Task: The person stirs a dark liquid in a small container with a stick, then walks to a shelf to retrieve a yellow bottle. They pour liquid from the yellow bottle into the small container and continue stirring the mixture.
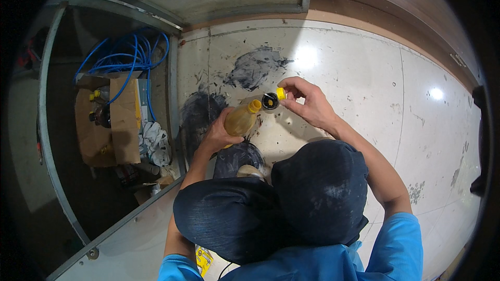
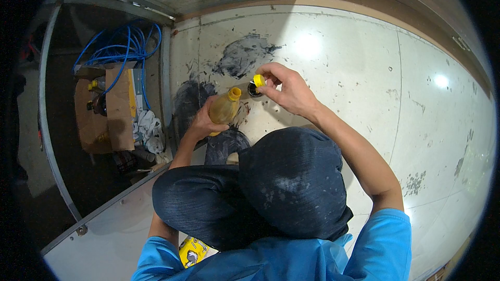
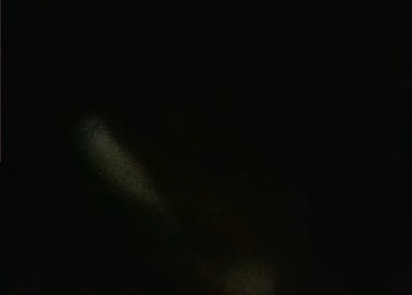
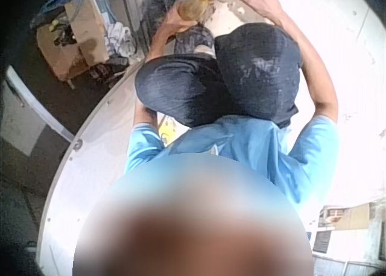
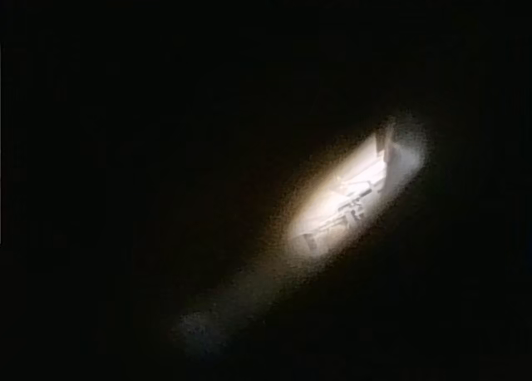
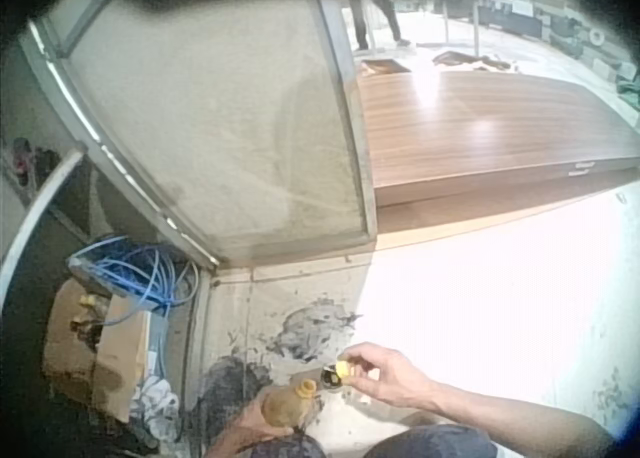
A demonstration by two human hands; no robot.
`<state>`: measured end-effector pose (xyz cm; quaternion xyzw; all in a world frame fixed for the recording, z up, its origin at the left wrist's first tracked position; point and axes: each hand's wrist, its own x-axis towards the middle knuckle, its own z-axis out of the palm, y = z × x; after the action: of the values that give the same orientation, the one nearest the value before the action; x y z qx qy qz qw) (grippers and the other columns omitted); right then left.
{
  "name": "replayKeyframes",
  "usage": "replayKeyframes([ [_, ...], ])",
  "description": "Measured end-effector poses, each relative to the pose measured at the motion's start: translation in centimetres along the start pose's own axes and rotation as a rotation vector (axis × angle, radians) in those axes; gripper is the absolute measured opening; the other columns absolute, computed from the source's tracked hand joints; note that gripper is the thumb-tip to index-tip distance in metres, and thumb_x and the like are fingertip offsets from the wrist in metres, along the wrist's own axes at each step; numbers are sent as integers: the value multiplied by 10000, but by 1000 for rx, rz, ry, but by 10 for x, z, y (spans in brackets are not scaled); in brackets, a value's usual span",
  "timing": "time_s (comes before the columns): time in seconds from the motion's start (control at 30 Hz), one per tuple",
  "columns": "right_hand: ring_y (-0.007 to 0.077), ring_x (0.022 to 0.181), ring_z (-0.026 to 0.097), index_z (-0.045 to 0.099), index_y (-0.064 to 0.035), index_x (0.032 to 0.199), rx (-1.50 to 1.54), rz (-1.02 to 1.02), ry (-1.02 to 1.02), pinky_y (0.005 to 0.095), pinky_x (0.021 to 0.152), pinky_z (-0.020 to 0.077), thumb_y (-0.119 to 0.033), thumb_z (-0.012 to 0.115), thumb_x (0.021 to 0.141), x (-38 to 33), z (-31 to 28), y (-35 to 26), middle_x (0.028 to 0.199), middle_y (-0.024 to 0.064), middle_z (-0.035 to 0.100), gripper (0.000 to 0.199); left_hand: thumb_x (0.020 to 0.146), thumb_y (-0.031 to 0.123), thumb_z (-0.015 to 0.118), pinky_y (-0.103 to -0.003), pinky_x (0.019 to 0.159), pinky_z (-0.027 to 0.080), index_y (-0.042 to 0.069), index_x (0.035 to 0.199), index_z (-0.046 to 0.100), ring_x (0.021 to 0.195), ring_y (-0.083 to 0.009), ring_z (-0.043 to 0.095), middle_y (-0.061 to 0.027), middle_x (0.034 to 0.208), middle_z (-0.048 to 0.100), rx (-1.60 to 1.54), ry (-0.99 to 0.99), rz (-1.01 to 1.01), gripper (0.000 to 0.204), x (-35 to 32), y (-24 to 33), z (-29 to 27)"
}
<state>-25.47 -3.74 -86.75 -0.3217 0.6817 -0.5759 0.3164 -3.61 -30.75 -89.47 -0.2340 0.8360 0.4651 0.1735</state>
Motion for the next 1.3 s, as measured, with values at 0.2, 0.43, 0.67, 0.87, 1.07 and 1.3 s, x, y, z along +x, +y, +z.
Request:
replayKeyframes([
  [0.2, 241, 914, 682, 677, -30, 1312, -182, -157, -101, 377, 865, 581, -102, 797, 962, 5, 4, -20, 1109, 124, 693, 377, 641, 273, 1007, -434, 1168, 468, 122, 1543, 500, 1366, -266, 606, -109, 1437, 644, -97, -28, 40, 1045, 3, -1, -1],
  [0.43, 282, 955, 715, 690, -50, 1307, -324, -284, -186, 409, 845, 593, -102, 805, 954, 15, 11, -33, 1135, 119, 691, 375, 657, 183, 958, -420, 1140, 484, 108, 1511, 536, 1311, -257, 631, -109, 1387, 667, -112, -49, 77, 956, -1, 14, -3],
  [0.67, 343, 1017, 712, 676, -61, 1293, -493, -458, -373, 444, 876, 606, -52, 738, 963, 22, 9, -48, 1159, 127, 682, 335, 640, 131, 923, -415, 1100, 518, 108, 1500, 546, 1250, -259, 671, -129, 1340, 719, -126, -135, 135, 939, -9, 27, -11],
  [0.87, 346, 1000, 712, 679, -70, 1286, -635, -634, -515, 447, 856, 612, -65, 732, 958, 26, -4, -58, 1134, 125, 681, 333, 613, 123, 941, -395, 1110, 502, 111, 1514, 540, 1248, -231, 659, -117, 1333, 718, -132, -246, 116, 987, -13, 24, -16],
  [1.07, 347, 929, 726, 675, -49, 1118, -668, -429, -491, 455, 811, 595, -268, 684, 1046, 32, -3, -70, 981, 152, 702, 230, 617, 166, 925, -383, 1088, 512, 109, 1491, 555, 1232, -249, 679, -124, 1314, 729, -191, -159, 207, 951, -10, 24, -4],
  [1.3, 397, 908, 741, 693, -25, 1028, -882, -13, -437, 464, 814, 583, -561, 470, 1133, 39, 9, -85, 934, 193, 748, 591, 636, 155, 890, -395, 1074, 524, 101, 1461, 552, 1235, -239, 679, -124, 1322, 722, -49, -64, 198, 893, -7, 31, -2],
])
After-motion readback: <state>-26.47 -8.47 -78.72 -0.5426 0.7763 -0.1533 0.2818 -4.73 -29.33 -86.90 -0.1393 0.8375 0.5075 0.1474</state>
